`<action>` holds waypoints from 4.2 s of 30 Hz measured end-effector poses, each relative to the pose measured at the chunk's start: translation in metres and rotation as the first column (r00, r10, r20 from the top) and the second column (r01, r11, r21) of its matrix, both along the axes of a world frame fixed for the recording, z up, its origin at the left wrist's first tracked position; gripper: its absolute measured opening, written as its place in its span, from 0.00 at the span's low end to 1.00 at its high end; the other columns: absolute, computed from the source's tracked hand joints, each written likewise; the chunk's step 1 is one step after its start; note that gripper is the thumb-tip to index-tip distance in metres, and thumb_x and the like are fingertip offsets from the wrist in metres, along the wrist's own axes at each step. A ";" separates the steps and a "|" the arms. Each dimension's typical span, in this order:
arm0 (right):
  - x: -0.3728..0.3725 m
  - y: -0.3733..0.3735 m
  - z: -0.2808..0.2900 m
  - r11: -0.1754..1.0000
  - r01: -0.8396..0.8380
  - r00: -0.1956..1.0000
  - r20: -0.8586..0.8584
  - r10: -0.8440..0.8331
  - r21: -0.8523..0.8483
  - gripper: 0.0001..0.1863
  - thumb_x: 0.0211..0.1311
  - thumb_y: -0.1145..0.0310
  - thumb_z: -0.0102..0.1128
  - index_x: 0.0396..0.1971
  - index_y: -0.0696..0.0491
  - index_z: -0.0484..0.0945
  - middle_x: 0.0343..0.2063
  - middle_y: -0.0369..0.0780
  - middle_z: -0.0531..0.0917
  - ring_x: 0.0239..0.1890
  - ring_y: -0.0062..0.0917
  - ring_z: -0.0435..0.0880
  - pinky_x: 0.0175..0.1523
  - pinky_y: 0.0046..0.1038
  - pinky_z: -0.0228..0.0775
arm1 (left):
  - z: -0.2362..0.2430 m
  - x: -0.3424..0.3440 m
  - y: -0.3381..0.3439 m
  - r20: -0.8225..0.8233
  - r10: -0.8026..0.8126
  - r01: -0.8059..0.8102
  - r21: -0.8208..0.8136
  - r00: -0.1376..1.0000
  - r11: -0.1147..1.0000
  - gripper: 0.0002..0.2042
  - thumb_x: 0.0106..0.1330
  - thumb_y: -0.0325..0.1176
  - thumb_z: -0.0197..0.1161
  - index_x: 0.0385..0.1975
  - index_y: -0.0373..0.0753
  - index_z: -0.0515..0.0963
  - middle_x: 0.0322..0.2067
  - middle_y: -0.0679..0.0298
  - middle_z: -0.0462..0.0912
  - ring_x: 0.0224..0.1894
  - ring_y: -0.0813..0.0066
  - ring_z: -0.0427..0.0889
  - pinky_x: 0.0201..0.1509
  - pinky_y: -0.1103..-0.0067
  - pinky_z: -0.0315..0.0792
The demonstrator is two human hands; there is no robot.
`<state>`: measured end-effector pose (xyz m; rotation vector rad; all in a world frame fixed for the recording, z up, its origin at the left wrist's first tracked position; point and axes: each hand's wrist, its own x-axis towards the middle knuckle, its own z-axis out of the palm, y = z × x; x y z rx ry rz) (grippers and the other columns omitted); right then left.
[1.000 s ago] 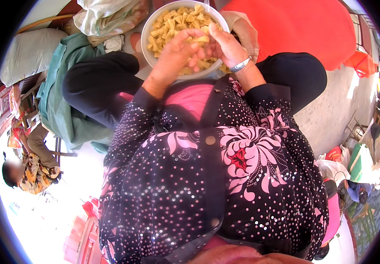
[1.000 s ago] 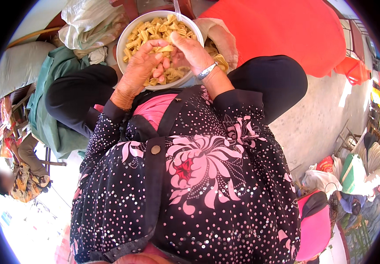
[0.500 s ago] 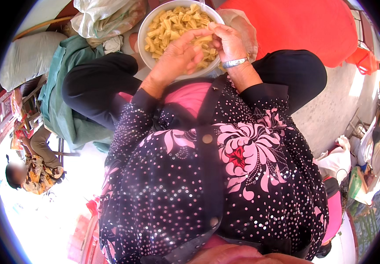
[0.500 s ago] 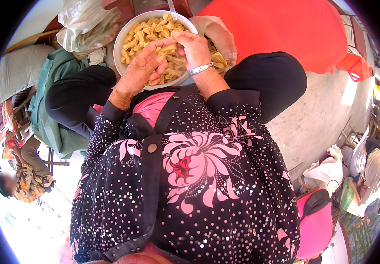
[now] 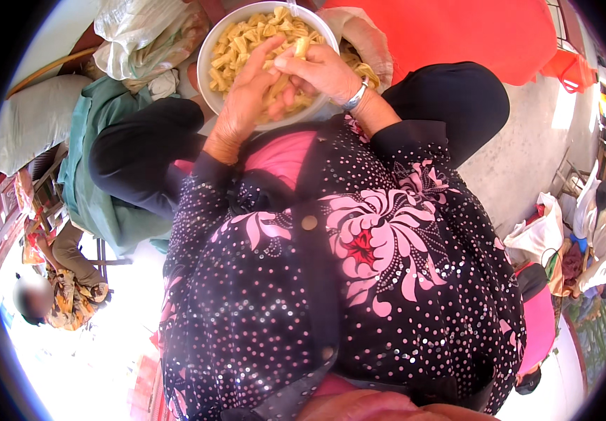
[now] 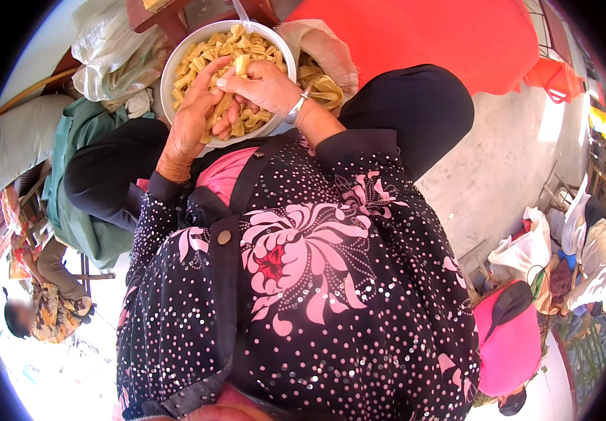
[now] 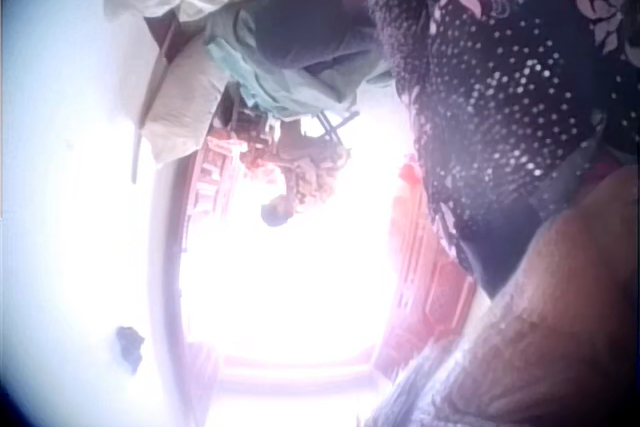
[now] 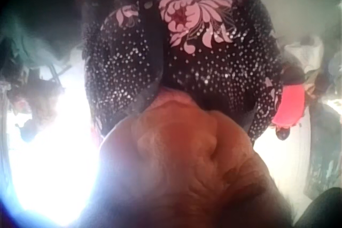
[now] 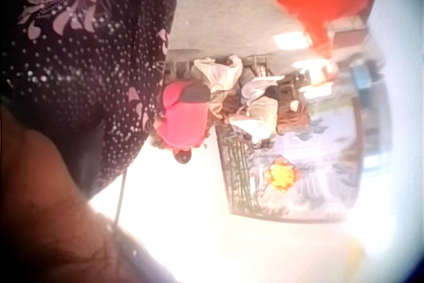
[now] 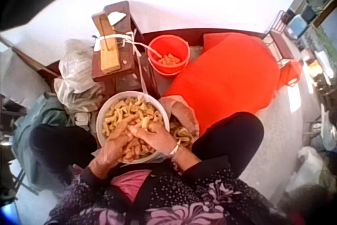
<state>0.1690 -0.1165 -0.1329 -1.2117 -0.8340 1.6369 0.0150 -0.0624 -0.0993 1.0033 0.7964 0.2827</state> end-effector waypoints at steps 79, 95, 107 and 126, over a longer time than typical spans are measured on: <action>0.016 0.054 0.044 0.948 0.297 0.955 -0.060 -0.291 0.117 0.04 0.58 0.71 0.59 0.29 0.56 0.76 0.17 0.33 0.74 0.14 0.12 0.69 0.18 0.16 0.62 | 0.041 -0.007 0.059 -0.102 0.239 -0.191 0.341 0.966 0.921 0.03 0.63 0.28 0.54 0.33 0.38 0.69 0.20 0.72 0.72 0.19 0.89 0.68 0.20 0.89 0.63; 0.064 0.206 0.044 0.815 0.111 0.738 0.502 -0.451 0.569 0.06 0.57 0.69 0.56 0.27 0.56 0.78 0.17 0.35 0.78 0.18 0.20 0.76 0.27 0.22 0.69 | 0.048 0.028 0.208 0.092 0.182 -0.171 0.858 0.979 0.485 0.03 0.61 0.27 0.55 0.27 0.36 0.71 0.19 0.71 0.69 0.22 0.87 0.67 0.24 0.85 0.63; 0.065 0.051 0.013 0.955 -0.295 0.751 0.613 0.246 -0.022 0.09 0.55 0.64 0.64 0.28 0.54 0.76 0.21 0.28 0.75 0.25 0.13 0.70 0.32 0.18 0.65 | 0.023 -0.045 0.085 -0.256 0.027 0.182 0.753 0.966 0.632 0.06 0.64 0.30 0.56 0.37 0.37 0.74 0.27 0.68 0.77 0.27 0.86 0.72 0.32 0.87 0.68; 0.002 0.002 -0.059 0.765 -0.634 0.290 0.881 0.373 -0.115 0.09 0.48 0.61 0.59 0.27 0.50 0.80 0.25 0.42 0.81 0.32 0.36 0.80 0.38 0.35 0.71 | -0.118 -0.067 -0.011 -0.571 -0.368 0.663 0.721 0.734 0.201 0.12 0.54 0.23 0.54 0.38 0.37 0.77 0.32 0.53 0.80 0.36 0.55 0.80 0.41 0.68 0.74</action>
